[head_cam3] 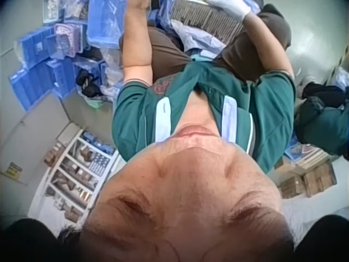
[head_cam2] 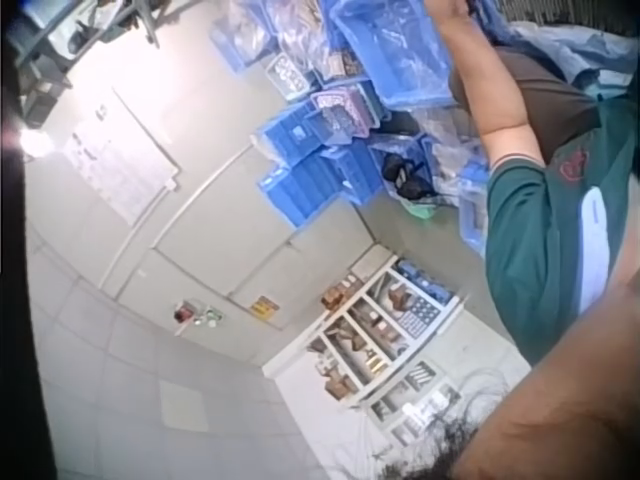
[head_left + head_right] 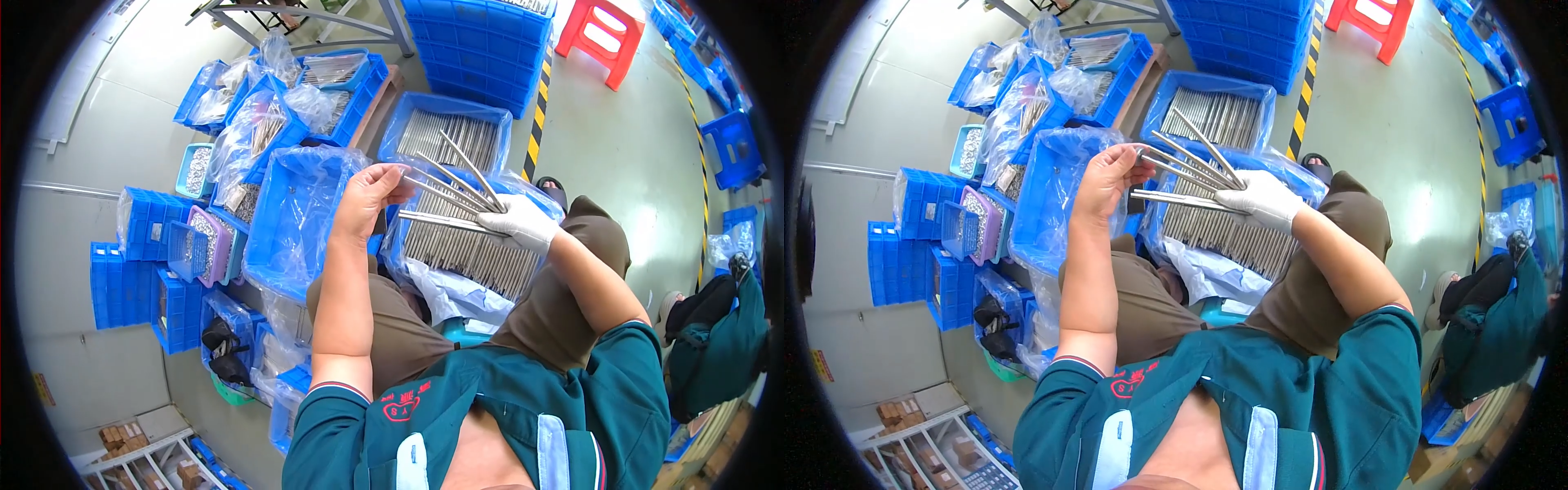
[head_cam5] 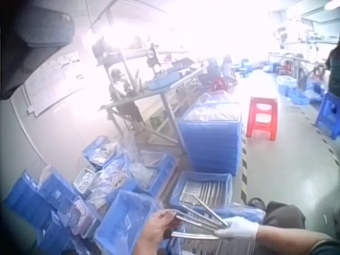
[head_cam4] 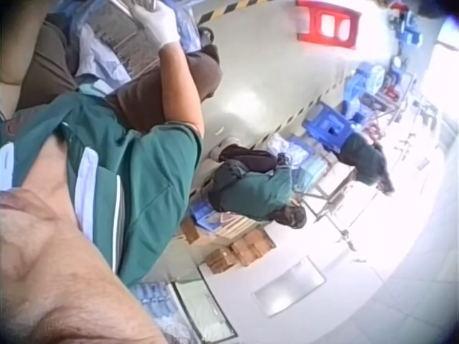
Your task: Inspecting and sorting long metal rods into different blue bins on a factory floor.
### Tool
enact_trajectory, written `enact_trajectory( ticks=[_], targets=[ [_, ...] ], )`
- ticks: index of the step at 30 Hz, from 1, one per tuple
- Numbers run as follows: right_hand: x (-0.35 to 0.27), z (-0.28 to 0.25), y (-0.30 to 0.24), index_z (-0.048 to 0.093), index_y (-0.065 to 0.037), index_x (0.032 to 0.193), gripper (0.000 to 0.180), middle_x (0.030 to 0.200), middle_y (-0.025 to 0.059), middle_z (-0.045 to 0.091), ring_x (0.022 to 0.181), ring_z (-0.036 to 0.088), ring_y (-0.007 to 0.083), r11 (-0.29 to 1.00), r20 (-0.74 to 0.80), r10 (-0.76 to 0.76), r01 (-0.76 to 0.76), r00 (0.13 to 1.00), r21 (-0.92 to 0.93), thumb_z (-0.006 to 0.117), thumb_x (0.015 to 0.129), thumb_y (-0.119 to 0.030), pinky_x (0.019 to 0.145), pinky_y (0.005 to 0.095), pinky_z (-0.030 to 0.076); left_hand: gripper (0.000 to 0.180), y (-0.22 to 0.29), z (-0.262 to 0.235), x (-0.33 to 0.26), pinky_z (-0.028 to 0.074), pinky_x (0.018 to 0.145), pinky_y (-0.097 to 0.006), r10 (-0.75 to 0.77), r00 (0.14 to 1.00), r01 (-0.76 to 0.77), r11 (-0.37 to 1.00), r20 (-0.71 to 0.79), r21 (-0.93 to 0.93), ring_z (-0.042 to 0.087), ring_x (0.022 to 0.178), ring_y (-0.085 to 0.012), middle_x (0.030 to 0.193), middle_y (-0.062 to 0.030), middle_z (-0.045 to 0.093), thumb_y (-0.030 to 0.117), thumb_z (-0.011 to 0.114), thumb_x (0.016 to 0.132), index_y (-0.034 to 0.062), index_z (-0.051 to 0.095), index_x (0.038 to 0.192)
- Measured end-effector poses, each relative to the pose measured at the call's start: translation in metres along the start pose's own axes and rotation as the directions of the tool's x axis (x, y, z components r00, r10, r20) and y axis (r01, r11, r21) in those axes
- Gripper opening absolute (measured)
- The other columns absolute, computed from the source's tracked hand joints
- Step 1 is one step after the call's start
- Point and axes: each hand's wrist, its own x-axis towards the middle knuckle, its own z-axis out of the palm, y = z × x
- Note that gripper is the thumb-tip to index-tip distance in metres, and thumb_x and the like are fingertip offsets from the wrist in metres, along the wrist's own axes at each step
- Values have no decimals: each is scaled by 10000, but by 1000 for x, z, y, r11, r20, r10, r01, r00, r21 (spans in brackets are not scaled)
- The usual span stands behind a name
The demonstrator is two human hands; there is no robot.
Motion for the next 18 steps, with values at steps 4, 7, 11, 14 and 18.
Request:
enact_trajectory(
  ticks=[4,7,11,14,18],
  targets=[
    [-3,1,-4,594,-50,955,215,700,-11,526,563,496,70,1000,20,14,-14,1000,-6,640,867,-241,486,210,391,303,0,-3,-2,517,738,-305,-14,1000,14,1000,0,19,653,770,-178,879,-91,669,270,624,875,3,626,1019],
    [-2,0,-1,595,-52,951,214,699,-11,527,561,495,68,1000,22,8,-8,1000,-11,637,869,-245,484,207,388,319,-2,-6,-1,524,759,-319,-19,1000,19,1000,20,13,654,794,-205,913,-110,665,255,621,877,-9,609,1056],
    [-7,4,-8,596,-57,950,213,694,-14,528,560,494,65,999,16,8,-7,1000,-35,636,869,-250,483,203,385,266,4,0,-5,502,780,-280,45,997,-44,999,62,-11,642,858,-161,960,-93,661,135,646,852,-11,602,1070],
    [-10,5,-13,594,-63,938,202,678,-12,526,554,491,63,999,49,44,-44,998,0,634,870,-250,482,203,381,289,9,3,-8,489,826,-278,77,983,-61,993,168,-99,625,917,-164,1016,-104,647,63,639,836,-23,577,1106],
    [-5,2,-4,591,-64,924,197,656,-8,520,545,483,63,1000,62,8,-7,998,-23,627,875,-251,483,209,379,313,5,10,-7,467,860,-267,27,968,-13,998,249,-57,613,932,-164,1018,-102,645,63,657,822,-30,569,1107]
  ],
)
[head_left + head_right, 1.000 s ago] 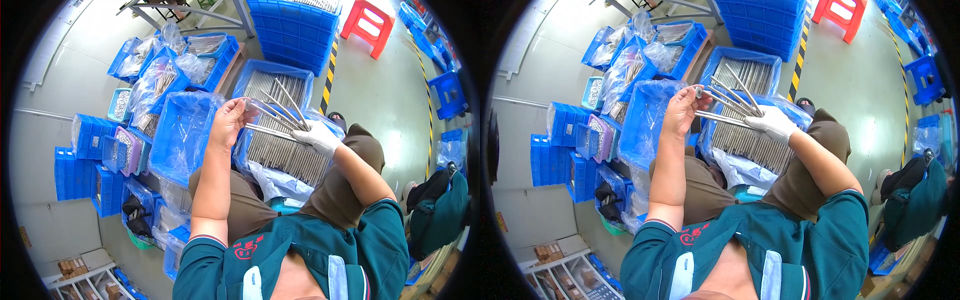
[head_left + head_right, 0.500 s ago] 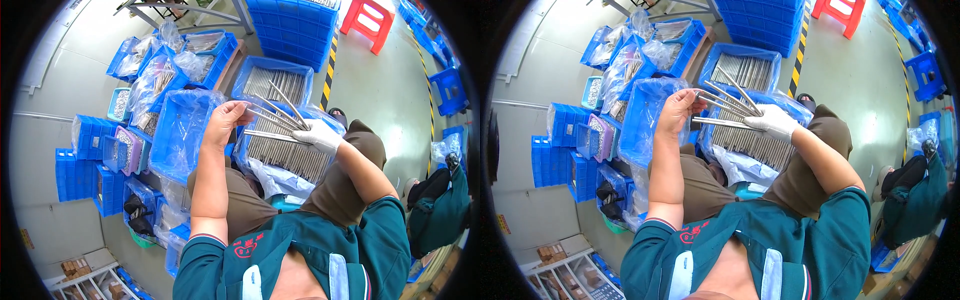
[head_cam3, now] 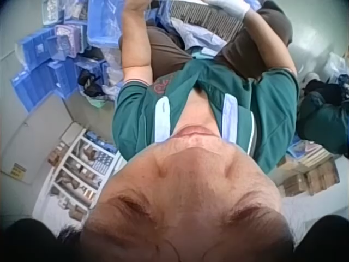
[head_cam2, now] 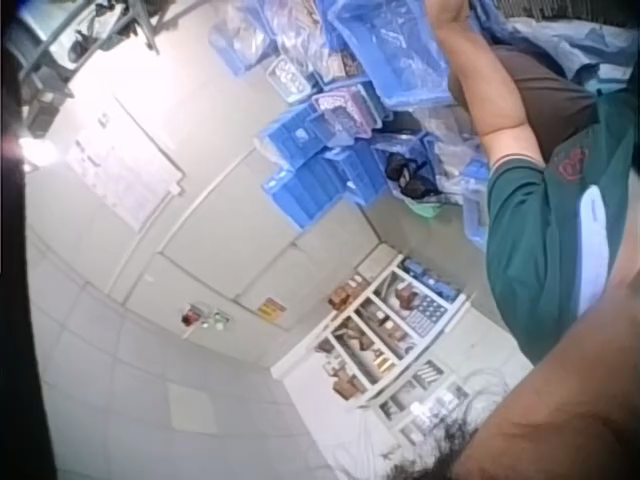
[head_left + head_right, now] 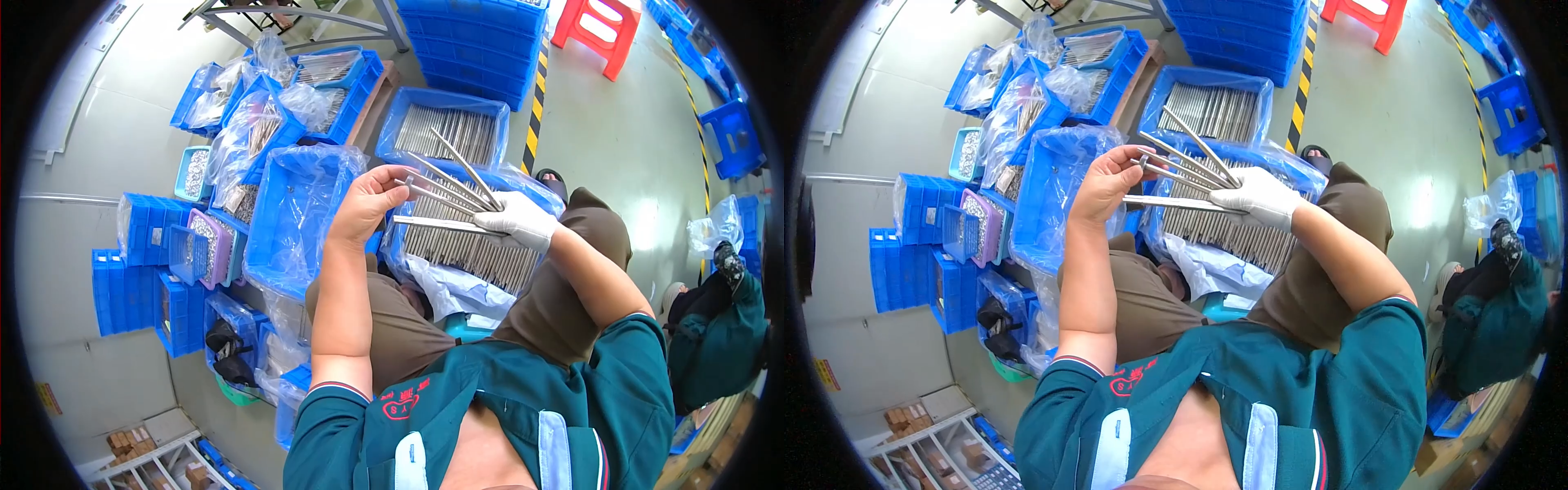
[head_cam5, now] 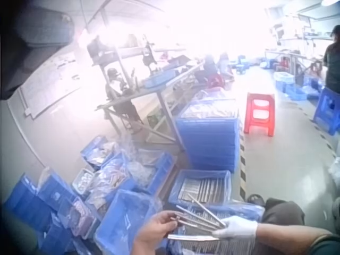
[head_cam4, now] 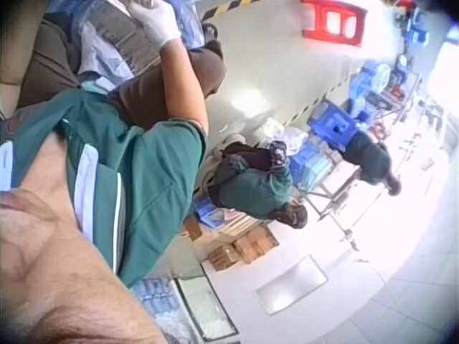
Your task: Inspecting and sorting long metal rods into different blue bins on a factory floor.
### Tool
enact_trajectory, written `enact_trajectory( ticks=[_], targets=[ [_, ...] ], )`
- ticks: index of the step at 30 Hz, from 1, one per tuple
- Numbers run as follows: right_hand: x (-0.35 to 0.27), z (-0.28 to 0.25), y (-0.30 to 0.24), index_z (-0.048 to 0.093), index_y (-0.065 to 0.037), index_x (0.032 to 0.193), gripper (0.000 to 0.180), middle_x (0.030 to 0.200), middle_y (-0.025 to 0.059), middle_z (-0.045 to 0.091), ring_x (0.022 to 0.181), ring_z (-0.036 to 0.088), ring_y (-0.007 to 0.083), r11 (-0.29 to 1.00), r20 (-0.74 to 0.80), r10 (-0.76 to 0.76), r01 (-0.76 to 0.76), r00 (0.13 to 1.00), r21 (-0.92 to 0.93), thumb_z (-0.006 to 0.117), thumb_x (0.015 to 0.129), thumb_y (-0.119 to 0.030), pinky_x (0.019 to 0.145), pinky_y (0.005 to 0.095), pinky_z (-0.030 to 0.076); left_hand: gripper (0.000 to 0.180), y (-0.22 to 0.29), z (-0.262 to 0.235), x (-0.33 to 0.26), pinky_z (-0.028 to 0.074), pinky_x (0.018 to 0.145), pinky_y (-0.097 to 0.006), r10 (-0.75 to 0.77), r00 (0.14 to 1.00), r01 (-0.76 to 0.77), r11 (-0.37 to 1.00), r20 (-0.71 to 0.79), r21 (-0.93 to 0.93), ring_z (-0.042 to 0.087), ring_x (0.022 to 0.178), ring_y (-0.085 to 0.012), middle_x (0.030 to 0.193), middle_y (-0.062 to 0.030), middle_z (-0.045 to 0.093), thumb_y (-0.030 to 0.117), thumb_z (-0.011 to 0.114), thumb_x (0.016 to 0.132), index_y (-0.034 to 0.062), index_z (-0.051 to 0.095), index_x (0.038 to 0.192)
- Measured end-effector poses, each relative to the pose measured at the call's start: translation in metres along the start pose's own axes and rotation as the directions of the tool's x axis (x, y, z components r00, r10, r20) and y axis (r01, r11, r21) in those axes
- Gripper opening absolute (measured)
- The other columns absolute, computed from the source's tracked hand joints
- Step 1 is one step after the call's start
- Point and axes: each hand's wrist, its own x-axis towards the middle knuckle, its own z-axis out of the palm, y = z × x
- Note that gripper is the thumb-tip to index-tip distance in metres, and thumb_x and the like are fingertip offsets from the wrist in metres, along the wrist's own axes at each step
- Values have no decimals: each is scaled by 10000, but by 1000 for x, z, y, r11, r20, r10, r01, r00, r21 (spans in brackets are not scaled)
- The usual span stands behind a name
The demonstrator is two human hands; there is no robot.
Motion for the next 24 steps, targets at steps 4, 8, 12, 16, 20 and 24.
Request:
enact_trajectory(
  ticks=[4,8,12,16,20,24],
  targets=[
    [-3,1,-5,596,-57,919,198,650,-4,520,548,480,67,1000,-14,-6,5,1000,-25,615,880,-250,496,211,387,284,5,2,-3,472,822,-269,48,985,-14,980,-169,198,622,872,-151,930,-94,662,142,646,848,-17,589,1076],
    [11,-15,16,611,-45,913,216,702,-3,551,574,502,77,781,56,-415,387,908,-491,605,884,-259,521,229,413,266,27,-26,-9,481,744,-261,224,889,-132,960,-399,246,634,793,-154,831,-89,666,268,598,894,19,613,987],
    [11,-6,15,617,-35,943,267,712,1,562,580,488,61,998,-75,-34,30,997,-57,594,889,-295,514,228,404,249,2,-2,1,510,762,-300,110,946,-111,994,-304,12,650,817,-190,907,-96,653,226,572,913,9,575,1035],
    [8,-4,13,627,-37,999,316,712,6,571,572,484,72,986,-65,-43,32,997,-162,580,894,-332,511,233,403,286,-8,-4,4,512,744,-303,70,962,-51,996,-264,77,652,837,-200,937,-91,645,246,582,904,19,571,1077],
    [11,-4,17,626,-40,1056,373,707,42,586,557,504,101,943,-110,-128,87,986,-323,556,898,-370,525,255,423,264,-6,1,2,512,663,-260,10,971,-7,1000,-238,11,647,741,-143,919,-71,646,235,586,904,23,577,1061],
    [11,-5,20,623,-38,1066,387,718,69,602,586,545,124,851,-143,-264,160,954,-501,541,902,-379,553,274,442,256,-5,4,1,489,596,-226,-37,970,47,998,-241,36,620,682,-103,884,-54,659,264,605,893,38,598,1014]
  ],
)
